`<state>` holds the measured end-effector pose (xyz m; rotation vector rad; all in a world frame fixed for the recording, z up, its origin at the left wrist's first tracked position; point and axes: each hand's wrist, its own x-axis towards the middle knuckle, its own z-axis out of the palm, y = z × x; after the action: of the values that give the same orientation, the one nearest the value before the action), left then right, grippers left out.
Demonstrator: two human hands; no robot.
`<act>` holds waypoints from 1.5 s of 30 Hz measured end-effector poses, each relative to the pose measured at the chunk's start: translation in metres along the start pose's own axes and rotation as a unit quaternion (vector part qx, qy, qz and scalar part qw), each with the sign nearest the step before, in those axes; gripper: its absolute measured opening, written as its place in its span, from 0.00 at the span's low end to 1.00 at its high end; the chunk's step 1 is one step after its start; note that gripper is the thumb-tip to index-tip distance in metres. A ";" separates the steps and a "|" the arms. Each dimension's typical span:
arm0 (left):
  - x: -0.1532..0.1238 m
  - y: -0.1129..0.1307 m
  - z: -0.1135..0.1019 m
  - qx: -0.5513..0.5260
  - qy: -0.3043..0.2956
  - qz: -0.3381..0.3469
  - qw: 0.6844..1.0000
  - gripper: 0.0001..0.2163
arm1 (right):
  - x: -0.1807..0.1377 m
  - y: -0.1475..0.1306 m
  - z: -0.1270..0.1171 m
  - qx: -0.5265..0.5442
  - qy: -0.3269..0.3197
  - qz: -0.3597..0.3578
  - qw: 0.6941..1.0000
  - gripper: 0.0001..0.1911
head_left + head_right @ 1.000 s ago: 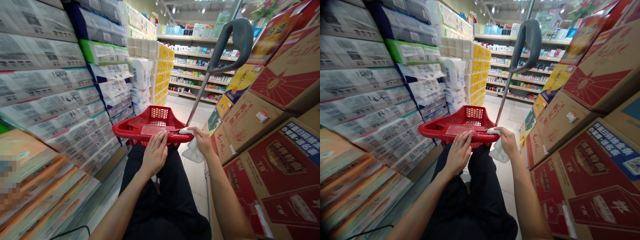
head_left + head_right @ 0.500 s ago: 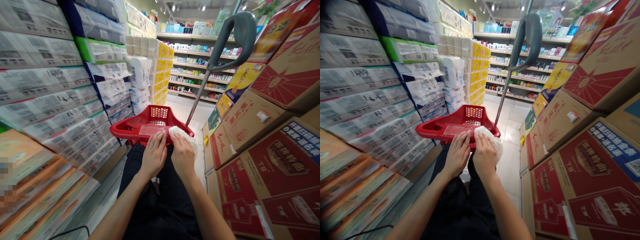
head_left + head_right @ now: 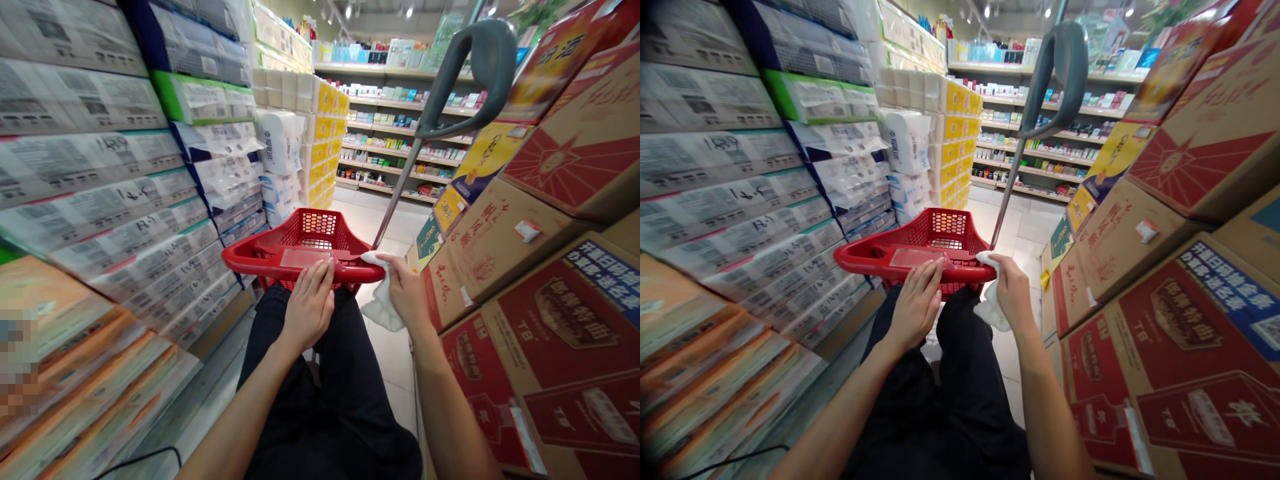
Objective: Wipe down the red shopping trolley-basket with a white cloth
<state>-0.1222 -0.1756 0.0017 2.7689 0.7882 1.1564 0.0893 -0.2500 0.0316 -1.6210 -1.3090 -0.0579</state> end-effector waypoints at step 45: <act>0.001 -0.007 0.003 -0.006 0.004 0.008 1.000 0.27 | 0.025 0.010 -0.003 -0.098 -0.120 -0.077 0.985 0.21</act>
<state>-0.1229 -0.1683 -0.0012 2.7682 0.7602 1.1700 0.1085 -0.2342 0.0412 -1.7299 -1.6574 -0.0902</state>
